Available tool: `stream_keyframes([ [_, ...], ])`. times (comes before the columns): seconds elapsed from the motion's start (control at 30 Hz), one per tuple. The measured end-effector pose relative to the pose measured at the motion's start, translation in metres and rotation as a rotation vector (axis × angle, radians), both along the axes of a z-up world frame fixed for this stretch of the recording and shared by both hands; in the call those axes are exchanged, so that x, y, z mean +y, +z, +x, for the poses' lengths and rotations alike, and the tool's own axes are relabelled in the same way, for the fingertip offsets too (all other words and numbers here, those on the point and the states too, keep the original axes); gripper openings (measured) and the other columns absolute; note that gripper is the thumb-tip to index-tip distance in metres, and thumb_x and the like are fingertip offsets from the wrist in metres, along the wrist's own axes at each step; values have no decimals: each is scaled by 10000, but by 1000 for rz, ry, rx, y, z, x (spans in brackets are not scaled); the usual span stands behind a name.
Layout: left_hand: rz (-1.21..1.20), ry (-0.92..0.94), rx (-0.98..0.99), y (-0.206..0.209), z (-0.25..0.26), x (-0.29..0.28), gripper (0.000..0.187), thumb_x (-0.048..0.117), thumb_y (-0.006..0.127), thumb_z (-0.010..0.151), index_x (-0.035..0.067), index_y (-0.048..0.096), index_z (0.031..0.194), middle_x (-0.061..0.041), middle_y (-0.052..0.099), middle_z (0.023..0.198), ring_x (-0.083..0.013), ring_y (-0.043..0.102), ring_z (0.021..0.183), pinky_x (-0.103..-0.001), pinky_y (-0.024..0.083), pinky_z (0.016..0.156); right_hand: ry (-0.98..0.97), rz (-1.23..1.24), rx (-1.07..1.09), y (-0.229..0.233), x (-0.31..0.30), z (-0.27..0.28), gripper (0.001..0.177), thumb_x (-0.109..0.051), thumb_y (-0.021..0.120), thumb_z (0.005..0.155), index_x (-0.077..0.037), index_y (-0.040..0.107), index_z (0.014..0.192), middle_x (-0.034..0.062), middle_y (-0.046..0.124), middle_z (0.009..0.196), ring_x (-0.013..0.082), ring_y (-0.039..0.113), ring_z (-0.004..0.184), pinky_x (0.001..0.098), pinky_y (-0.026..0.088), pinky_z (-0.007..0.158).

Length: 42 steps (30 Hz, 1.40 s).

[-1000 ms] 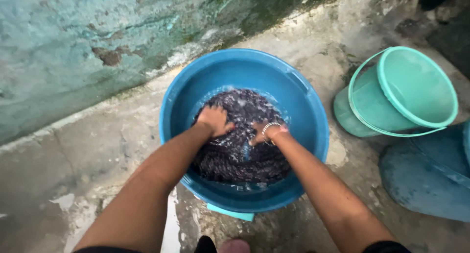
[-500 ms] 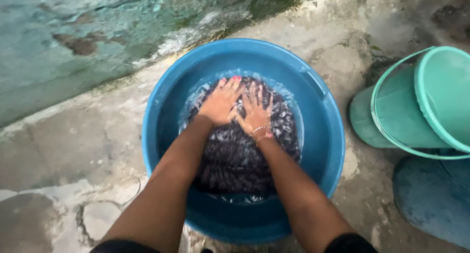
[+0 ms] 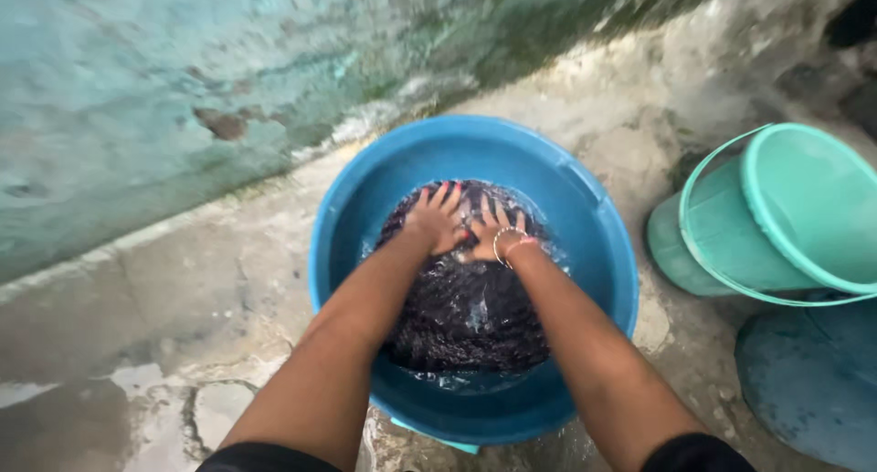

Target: The person scrubs a small circular rug on the ground using a blue brush and soap. They then place the rug into a blue basin of water to rinse it, squeeze it by hand, and wring it out several times.

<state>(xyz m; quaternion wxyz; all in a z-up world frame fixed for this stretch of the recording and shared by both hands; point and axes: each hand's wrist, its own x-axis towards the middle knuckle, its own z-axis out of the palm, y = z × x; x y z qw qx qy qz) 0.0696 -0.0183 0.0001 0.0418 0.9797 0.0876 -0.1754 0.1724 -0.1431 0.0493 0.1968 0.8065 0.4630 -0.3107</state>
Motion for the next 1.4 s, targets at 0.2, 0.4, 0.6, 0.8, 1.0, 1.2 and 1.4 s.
stream_keyframes([
  [0.2,-240,72,229,24,-85,-41,1095,885,310,831,242,-21,1653,-152,-123,1716,-416,-100,1574,-757,-48,1162,-96,-166,150,13,-82,-64,1219,-853,549,759,-297,-62,1655,118,-152,1724,401,-114,1584,704,41,1218],
  [0.4,-230,67,401,43,-114,-55,1432,1010,465,641,192,-140,1649,-213,-204,1683,-469,-221,1533,-763,-96,1141,-173,-126,136,9,-131,-89,1172,-911,397,806,-261,-100,1645,159,-185,1710,429,-199,1565,710,-74,1203],
  [0.6,-64,75,342,47,-96,-51,1457,973,566,622,196,-126,1643,-203,-214,1693,-444,-217,1545,-765,-67,1146,-195,-103,15,6,-107,-93,1266,-883,500,796,-209,-150,1647,197,-221,1695,456,-205,1540,698,-63,1187],
  [0.8,-99,71,93,35,-71,-14,1462,948,616,606,180,-62,1648,-240,-137,1684,-455,-140,1537,-704,-61,1166,-170,131,-64,-23,-91,-60,1186,-868,477,816,-225,-105,1625,227,-227,1683,468,-210,1529,691,-46,1175],
  [1.0,-3,58,5,31,-66,-16,1393,942,570,671,132,12,1657,-272,-40,1692,-470,-66,1559,-708,-5,1184,-110,307,-205,-28,-96,-58,1145,-853,472,839,-164,32,1641,234,-29,1696,482,-17,1546,650,4,1212],
  [1.2,66,183,173,28,-68,-35,1248,921,441,790,149,-34,1647,-208,-126,1706,-444,-138,1561,-760,-27,1154,-148,200,-150,-13,-87,-55,1154,-859,484,831,-202,-6,1643,216,-67,1697,450,-32,1556,626,26,1219],
  [1.4,-246,431,367,45,-107,-71,1198,843,490,844,183,-116,1638,-140,-242,1700,-412,-229,1547,-771,9,1157,-224,94,-13,-21,-95,-57,1131,-759,588,837,-298,-71,1631,153,-178,1700,436,-115,1548,640,36,1195],
])
